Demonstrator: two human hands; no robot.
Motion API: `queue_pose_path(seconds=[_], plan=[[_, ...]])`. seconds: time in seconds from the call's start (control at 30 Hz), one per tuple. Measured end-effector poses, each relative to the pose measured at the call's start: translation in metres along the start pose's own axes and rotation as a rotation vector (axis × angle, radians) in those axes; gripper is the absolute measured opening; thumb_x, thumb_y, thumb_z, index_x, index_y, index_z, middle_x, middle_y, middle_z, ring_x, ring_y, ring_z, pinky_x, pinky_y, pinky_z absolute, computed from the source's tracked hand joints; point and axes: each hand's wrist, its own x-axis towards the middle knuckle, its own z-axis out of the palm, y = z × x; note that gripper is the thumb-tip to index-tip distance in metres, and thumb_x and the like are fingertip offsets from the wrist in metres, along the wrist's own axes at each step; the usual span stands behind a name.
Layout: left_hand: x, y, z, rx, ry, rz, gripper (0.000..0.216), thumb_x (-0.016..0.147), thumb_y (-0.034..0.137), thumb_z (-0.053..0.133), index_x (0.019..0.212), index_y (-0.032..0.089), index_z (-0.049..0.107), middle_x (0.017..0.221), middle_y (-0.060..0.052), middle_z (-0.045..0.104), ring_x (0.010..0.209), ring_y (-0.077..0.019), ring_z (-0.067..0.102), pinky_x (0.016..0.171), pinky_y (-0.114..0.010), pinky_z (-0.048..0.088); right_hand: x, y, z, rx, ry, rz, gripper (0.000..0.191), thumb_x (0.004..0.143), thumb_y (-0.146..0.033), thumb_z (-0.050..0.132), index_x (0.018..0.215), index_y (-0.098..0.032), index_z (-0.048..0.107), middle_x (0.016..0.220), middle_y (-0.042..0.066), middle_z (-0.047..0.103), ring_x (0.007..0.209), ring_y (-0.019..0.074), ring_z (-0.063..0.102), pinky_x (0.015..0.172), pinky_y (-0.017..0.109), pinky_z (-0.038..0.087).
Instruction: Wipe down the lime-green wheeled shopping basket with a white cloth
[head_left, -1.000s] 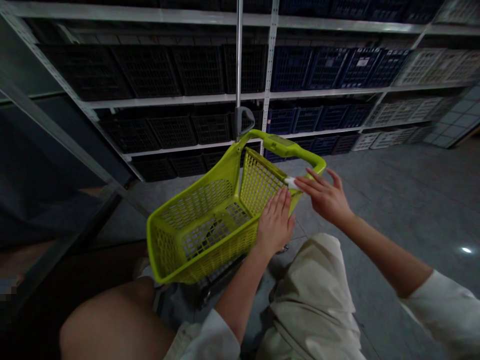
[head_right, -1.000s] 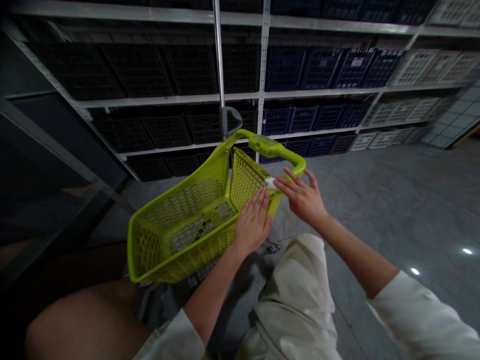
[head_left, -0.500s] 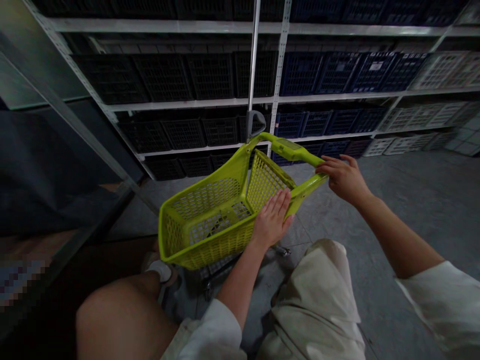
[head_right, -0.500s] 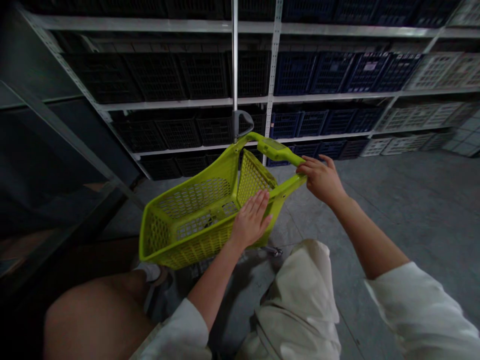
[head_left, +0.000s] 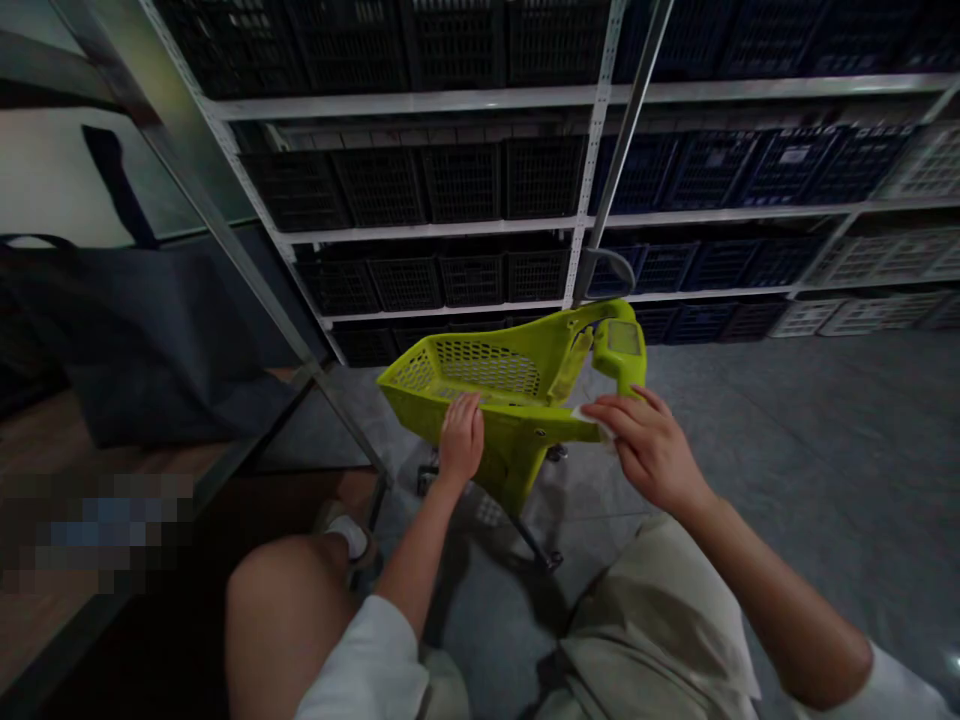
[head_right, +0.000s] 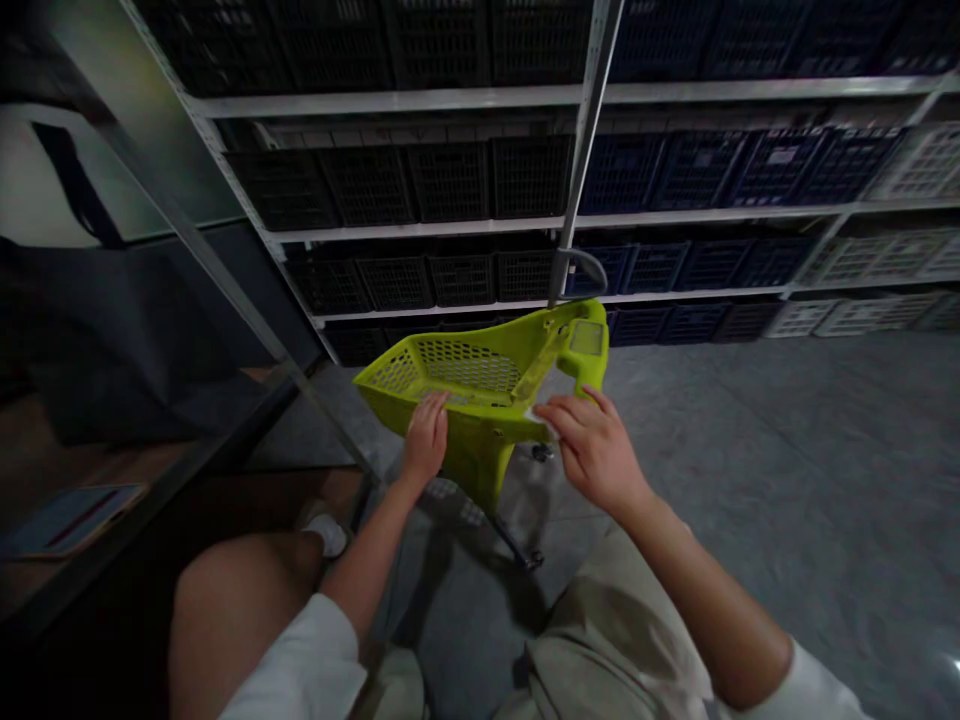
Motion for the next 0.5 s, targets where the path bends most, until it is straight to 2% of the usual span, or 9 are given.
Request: queue_pose_path(seconds=[0.07,0.17,0.27,0.33,0.37,0.43,0.47,0.5], plan=[[0.009,-0.011,-0.011,0.027,-0.038,-0.024,0.045,0.102,0.024,0.027,0.139,0.012,0.051,0.141,-0.014,0.061,0.136,-0.0209,0.053,0.115,-0.047,0.041,0.010,-0.018,0.012,0.069,0.044,-0.011,0.040,0.089,-0.011,0.042,0.123,-0.020,0.061,0.116,0.008,0.070,0.111,0.0203,0.064,0.111,0.042,0.036],[0.027,-0.021,-0.037,0.067,-0.093,-0.033,0.042,0.097,0.026,0.044,0.136,0.015,0.054,0.137,-0.014,0.064,0.129,-0.0251,0.058,0.111,-0.053,0.043,0.026,-0.042,0.031,0.132,0.088,-0.001,0.037,0.089,-0.011,0.044,0.119,-0.023,0.062,0.111,0.007,0.070,0.108,0.0208,0.063,0.110,0.043,0.036],[0.057,-0.016,-0.077,0.116,-0.064,-0.042,0.045,0.094,0.028,0.052,0.138,0.019,0.052,0.144,-0.014,0.057,0.137,-0.0297,0.050,0.116,-0.061,0.032,0.043,-0.062,0.049,0.142,0.087,0.018,0.033,0.088,-0.011,0.047,0.113,-0.024,0.063,0.108,0.005,0.071,0.105,0.0212,0.063,0.111,0.045,0.032],[0.085,-0.004,-0.115,0.234,0.040,-0.029,0.048,0.092,0.033,0.057,0.139,0.024,0.052,0.149,-0.011,0.053,0.147,-0.0359,0.034,0.116,-0.070,0.021,0.055,-0.073,0.059,0.126,0.078,0.025,0.031,0.088,-0.011,0.047,0.111,-0.023,0.063,0.106,0.006,0.070,0.104,0.0215,0.062,0.113,0.045,0.030],[0.100,0.004,-0.136,0.279,0.126,-0.018,0.048,0.090,0.033,0.061,0.137,0.025,0.054,0.150,-0.010,0.051,0.149,-0.0380,0.029,0.116,-0.071,0.018,0.060,-0.078,0.063,0.118,0.076,0.030,0.031,0.088,-0.011,0.047,0.111,-0.023,0.063,0.105,0.006,0.070,0.104,0.0217,0.062,0.114,0.045,0.029],[0.129,0.017,-0.182,0.385,0.280,0.102,0.047,0.089,0.039,0.059,0.132,0.020,0.056,0.155,-0.011,0.042,0.151,-0.0417,0.019,0.113,-0.070,0.012,0.070,-0.087,0.071,0.102,0.071,0.053,0.030,0.088,-0.011,0.047,0.110,-0.022,0.063,0.103,0.006,0.069,0.104,0.0220,0.060,0.113,0.045,0.029],[0.140,0.020,-0.204,0.461,0.368,0.205,0.047,0.093,0.037,0.048,0.132,0.012,0.054,0.156,-0.013,0.035,0.150,-0.0460,0.010,0.106,-0.074,0.007,0.074,-0.091,0.074,0.093,0.065,0.067,0.029,0.088,-0.011,0.047,0.110,-0.022,0.064,0.102,0.006,0.068,0.103,0.0223,0.059,0.113,0.044,0.030],[0.149,0.022,-0.223,0.561,0.463,0.315,0.050,0.096,0.031,0.029,0.131,0.003,0.050,0.156,-0.015,0.029,0.147,-0.0498,0.001,0.094,-0.075,0.003,0.077,-0.094,0.076,0.080,0.057,0.080,0.028,0.089,-0.011,0.047,0.109,-0.022,0.064,0.100,0.007,0.067,0.102,0.0226,0.059,0.112,0.044,0.031]])
